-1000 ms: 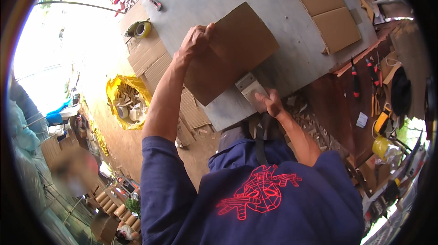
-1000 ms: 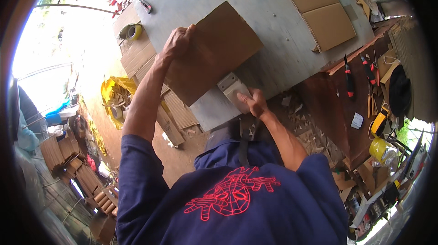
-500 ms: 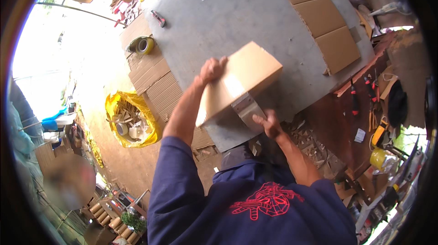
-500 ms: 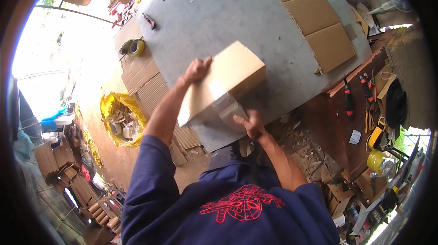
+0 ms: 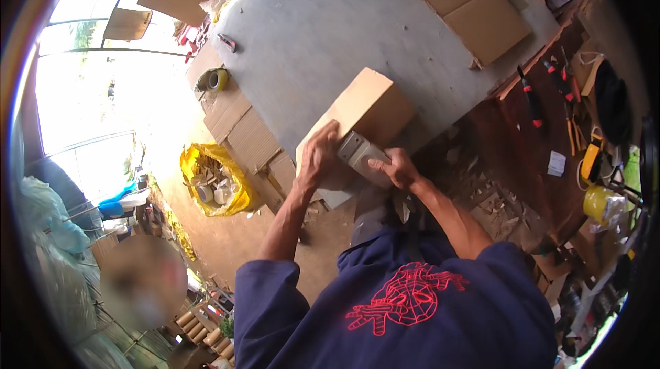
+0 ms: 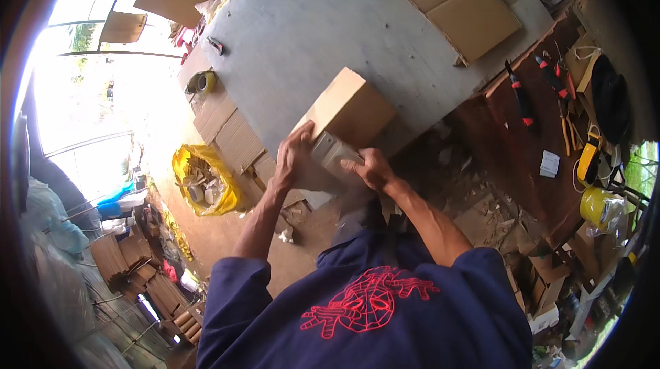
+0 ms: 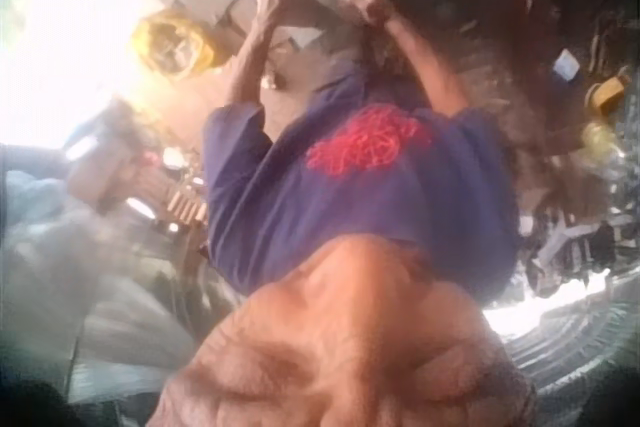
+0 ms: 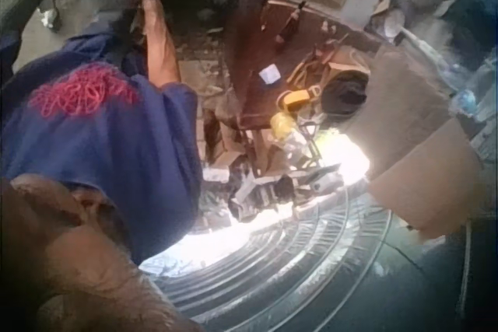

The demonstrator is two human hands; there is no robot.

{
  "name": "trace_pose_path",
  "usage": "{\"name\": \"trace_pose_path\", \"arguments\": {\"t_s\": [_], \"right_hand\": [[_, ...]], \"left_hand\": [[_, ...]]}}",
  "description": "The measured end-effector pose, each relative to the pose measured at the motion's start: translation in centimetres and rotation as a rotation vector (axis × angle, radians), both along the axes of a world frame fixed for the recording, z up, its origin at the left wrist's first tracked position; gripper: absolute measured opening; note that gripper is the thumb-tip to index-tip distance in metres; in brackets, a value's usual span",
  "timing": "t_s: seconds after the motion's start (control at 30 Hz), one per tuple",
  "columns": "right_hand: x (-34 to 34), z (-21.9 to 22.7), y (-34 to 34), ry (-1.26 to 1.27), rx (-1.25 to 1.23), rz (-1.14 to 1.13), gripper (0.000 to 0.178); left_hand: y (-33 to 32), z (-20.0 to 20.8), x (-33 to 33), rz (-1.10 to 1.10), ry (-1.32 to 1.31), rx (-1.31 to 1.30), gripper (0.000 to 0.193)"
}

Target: The person folds a flat cardboard sheet into a box shape, then uses a handheld tape dispenser to seal the seams. They rotate the box to apply tape to multiple edges and use a utility knife to trim excess tape.

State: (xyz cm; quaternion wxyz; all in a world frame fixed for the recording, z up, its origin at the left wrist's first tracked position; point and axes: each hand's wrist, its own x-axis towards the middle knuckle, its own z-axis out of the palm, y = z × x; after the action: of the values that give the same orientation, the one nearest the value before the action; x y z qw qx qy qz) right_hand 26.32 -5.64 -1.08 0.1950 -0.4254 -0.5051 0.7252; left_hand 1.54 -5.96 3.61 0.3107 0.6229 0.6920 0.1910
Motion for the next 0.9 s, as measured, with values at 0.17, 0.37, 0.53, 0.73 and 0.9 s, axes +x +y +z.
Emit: {"name": "trace_pose_path", "arguments": {"t_s": [0.17,0.37,0.53,0.73,0.9], "right_hand": [[3.8,-4.1,-4.5,-0.047,0.027,-0.037,0.050],[8.3,-8.1,-9.8,-0.030,-0.052,-0.052,0.043],[10.2,-12.0,-12.4,-0.040,-0.102,-0.096,0.041],[10.8,-12.5,-11.8,-0.216,-0.096,-0.031,0.046],[12.2,-12.3,-13.0,-0.195,-0.187,-0.059,0.048]], "left_hand": [[-0.1,-0.9,0.7,0.107,0.084,0.026,0.038],[-0.5,-1.8,0.6,0.114,0.183,0.007,0.040],[-0.7,-2.1,0.3,0.092,0.153,0.048,0.041],[0.5,0.5,3.5,-0.112,0.347,0.249,0.049],[1.0,0.3,8.0,-0.253,0.242,-0.111,0.049]]}}
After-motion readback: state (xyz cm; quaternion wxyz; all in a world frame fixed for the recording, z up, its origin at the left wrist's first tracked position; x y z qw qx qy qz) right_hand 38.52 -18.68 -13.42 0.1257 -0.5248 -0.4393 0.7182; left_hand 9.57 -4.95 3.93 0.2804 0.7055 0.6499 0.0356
